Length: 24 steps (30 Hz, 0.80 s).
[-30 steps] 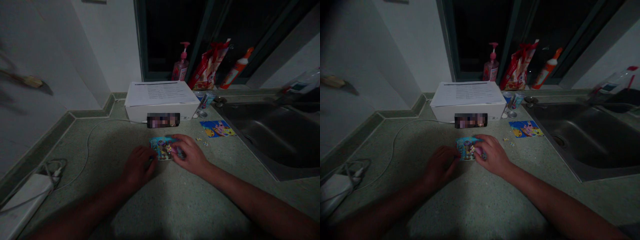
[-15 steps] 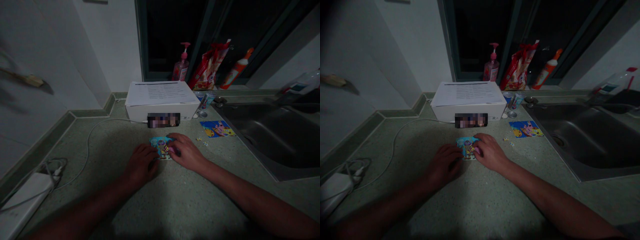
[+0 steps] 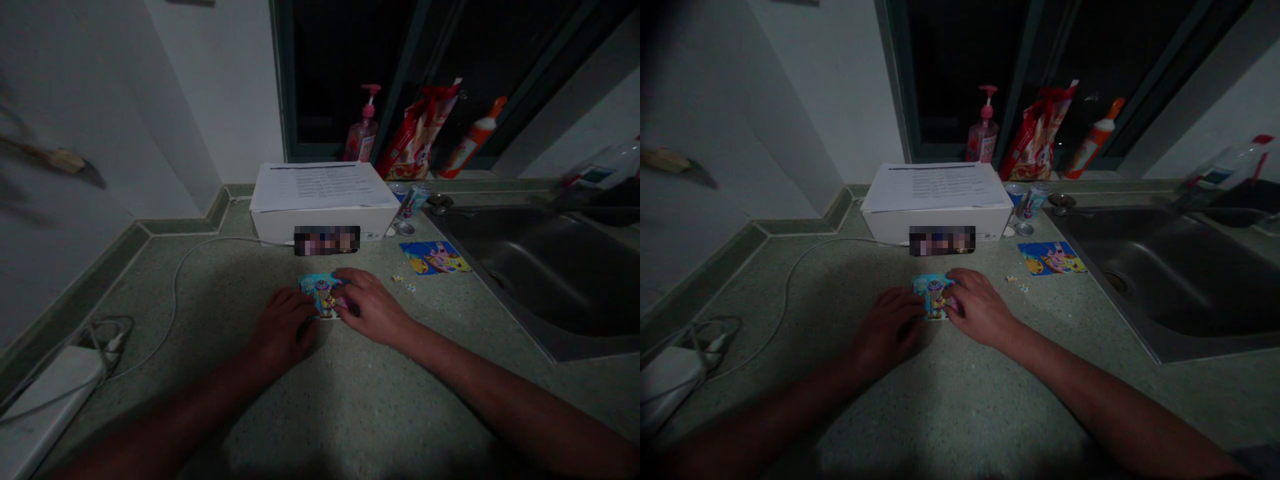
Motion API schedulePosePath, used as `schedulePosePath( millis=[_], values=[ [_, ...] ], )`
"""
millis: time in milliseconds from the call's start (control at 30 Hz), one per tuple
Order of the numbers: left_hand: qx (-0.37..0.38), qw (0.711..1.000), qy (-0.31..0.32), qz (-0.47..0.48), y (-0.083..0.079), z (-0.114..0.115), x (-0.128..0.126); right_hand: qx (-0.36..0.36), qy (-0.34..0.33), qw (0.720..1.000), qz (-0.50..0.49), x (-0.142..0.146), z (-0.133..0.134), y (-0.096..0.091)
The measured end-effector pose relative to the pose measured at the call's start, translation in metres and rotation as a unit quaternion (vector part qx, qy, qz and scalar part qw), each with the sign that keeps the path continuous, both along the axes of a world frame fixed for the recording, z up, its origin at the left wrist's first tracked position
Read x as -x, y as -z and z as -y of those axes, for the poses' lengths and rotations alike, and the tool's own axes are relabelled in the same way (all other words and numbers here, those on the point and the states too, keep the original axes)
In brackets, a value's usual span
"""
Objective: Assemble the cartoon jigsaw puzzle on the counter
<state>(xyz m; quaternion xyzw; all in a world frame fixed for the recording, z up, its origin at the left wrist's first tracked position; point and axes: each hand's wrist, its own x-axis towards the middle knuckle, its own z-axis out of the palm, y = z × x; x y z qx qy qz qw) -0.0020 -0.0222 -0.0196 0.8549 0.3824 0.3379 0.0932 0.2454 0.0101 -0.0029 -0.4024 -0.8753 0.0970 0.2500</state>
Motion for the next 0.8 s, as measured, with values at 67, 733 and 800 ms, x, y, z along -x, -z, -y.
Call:
schedulePosePath(
  millis=[67,733,800],
  values=[
    [0.000,1.000,0.002,-0.001,0.0010,-0.0002,0.0004,0.001,-0.001,1.000,0.003,0.0001,0.0002,-0.0003],
    [-0.007,1.000,0.008,-0.012,-0.0020,0.0004,-0.0001,-0.037,-0.024,0.999,0.010,-0.0007,0.0029,-0.0023],
    [-0.008,1.000,0.008,-0.014,-0.0017,0.0003,-0.0004,-0.041,-0.031,0.999,0.012,-0.0010,0.0031,-0.0025]
  ],
)
